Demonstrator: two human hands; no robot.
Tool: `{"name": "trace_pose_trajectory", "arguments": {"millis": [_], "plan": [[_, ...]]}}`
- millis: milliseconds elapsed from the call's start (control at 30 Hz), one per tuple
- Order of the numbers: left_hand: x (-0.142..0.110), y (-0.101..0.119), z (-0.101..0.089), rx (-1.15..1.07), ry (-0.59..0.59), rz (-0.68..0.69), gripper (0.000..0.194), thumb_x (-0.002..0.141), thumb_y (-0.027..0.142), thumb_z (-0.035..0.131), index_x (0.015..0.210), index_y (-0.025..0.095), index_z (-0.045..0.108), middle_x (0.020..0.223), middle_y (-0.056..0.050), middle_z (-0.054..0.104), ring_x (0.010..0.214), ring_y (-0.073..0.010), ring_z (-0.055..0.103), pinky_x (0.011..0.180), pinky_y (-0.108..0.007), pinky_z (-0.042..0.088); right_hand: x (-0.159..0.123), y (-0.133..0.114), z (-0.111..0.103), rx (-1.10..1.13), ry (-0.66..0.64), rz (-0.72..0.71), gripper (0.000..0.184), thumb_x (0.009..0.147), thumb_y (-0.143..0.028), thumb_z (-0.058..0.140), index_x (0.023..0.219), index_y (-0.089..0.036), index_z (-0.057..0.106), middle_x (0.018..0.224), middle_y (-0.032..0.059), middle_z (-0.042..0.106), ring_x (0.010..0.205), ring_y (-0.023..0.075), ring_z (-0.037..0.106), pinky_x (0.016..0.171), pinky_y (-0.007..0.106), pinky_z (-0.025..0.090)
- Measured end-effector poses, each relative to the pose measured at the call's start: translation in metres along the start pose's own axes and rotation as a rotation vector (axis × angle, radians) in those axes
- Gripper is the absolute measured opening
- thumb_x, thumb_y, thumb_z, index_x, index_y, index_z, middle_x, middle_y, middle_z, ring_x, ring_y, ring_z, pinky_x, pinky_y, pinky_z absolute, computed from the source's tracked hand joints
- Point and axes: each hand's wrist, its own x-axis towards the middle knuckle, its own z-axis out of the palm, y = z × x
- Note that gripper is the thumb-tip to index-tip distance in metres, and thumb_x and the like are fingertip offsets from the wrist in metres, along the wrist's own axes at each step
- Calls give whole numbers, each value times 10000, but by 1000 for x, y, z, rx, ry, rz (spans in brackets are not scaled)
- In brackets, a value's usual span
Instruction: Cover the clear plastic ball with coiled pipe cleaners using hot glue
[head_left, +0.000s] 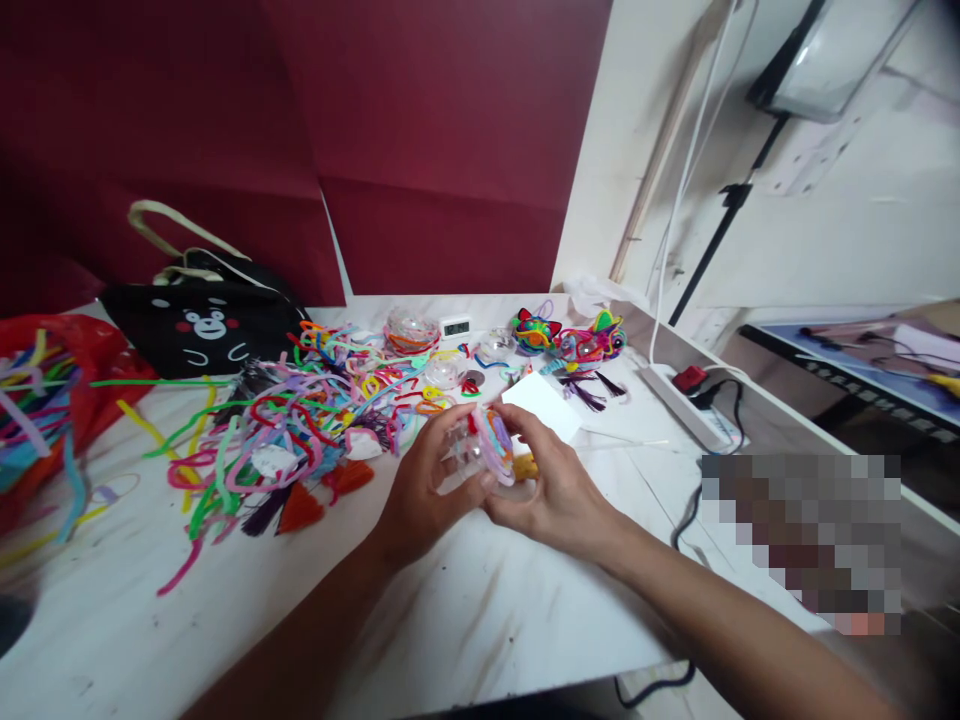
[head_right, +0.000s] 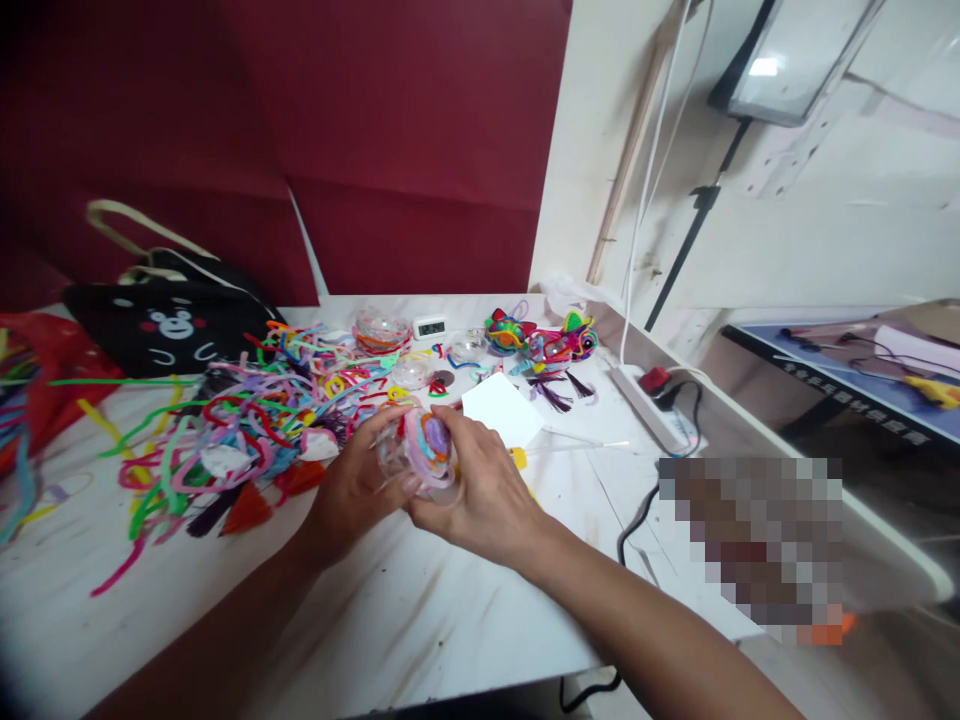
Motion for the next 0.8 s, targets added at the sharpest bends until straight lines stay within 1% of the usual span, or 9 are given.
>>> {"name": "trace_pose_trajectory", "arguments": {"millis": [100, 167, 233, 333, 400, 500, 600, 667, 800], "plan": [[4, 1, -3, -24, 58, -28, 655, 789, 343, 931, 1391, 296, 676, 1392, -97, 765, 1250, -373, 760, 1029, -530, 664, 0, 0, -17, 21, -11, 54, 794, 839, -385, 836, 1540, -215, 505, 1415, 176, 737, 1269, 336, 735, 1074, 519, 607], [8, 2, -5, -37, 99, -37, 681, 778, 375, 943, 1392, 276, 666, 1318, -100, 791, 1172, -363, 788, 960, -495, 680, -3, 3, -34, -45, -1, 82, 629, 879, -401, 811, 1444, -224, 599, 1388, 156, 753, 1236, 326, 744, 1052, 507, 608], [12, 3, -8, -37, 136, -20, 687, 762, 398, 953, 1375, 258, 674, 1310, -108, 789, 1131, -356, 795, 905, -461, 685, -8, 7, -50, -167, -14, 168, 449, 921, -405, 763, 1322, -215, 692, 1292, 149, 783, 1175, 333, 759, 980, 484, 620], [15, 3, -10, -29, 172, 16, 685, 743, 419, 964, 1345, 239, 690, 1332, -119, 772, 1141, -359, 781, 892, -445, 676, -21, 16, -66, -351, -165, 337, 245, 936, -359, 709, 1108, -192, 758, 1095, 140, 806, 982, 314, 785, 850, 435, 609], [15, 3, -11, -35, 192, 19, 678, 769, 422, 957, 1361, 246, 678, 1315, -103, 769, 1153, -337, 769, 905, -425, 663, -29, 20, -69, -437, -291, 443, 163, 921, -315, 701, 1011, -188, 751, 1016, 127, 809, 886, 292, 776, 790, 406, 581], [14, 4, -12, -46, 224, 0, 651, 816, 418, 941, 1384, 275, 654, 1317, -61, 758, 1195, -288, 739, 971, -381, 629, -38, 26, -67, -466, -396, 564, 165, 914, -317, 716, 1024, -197, 744, 987, 112, 825, 819, 266, 761, 739, 377, 539], [15, 2, -13, -36, 246, 0, 666, 804, 447, 948, 1377, 278, 653, 1329, -57, 750, 1243, -298, 712, 1028, -388, 601, -41, 31, -65, -424, -419, 620, 224, 920, -395, 741, 1060, -221, 757, 937, 89, 835, 780, 256, 748, 713, 368, 507], [16, 0, -14, -34, 251, 4, 695, 787, 461, 955, 1378, 261, 649, 1316, -75, 750, 1237, -319, 713, 995, -399, 611, -41, 35, -63, -386, -429, 633, 222, 912, -409, 743, 1046, -233, 760, 909, 70, 831, 771, 250, 737, 709, 367, 493], [18, -2, -15, -66, 261, 1, 684, 786, 446, 955, 1371, 258, 654, 1339, -82, 741, 1247, -323, 717, 944, -373, 628, -36, 40, -59, -319, -414, 689, 182, 852, -399, 754, 901, -226, 730, 843, 60, 796, 734, 235, 687, 689, 364, 461]]}}
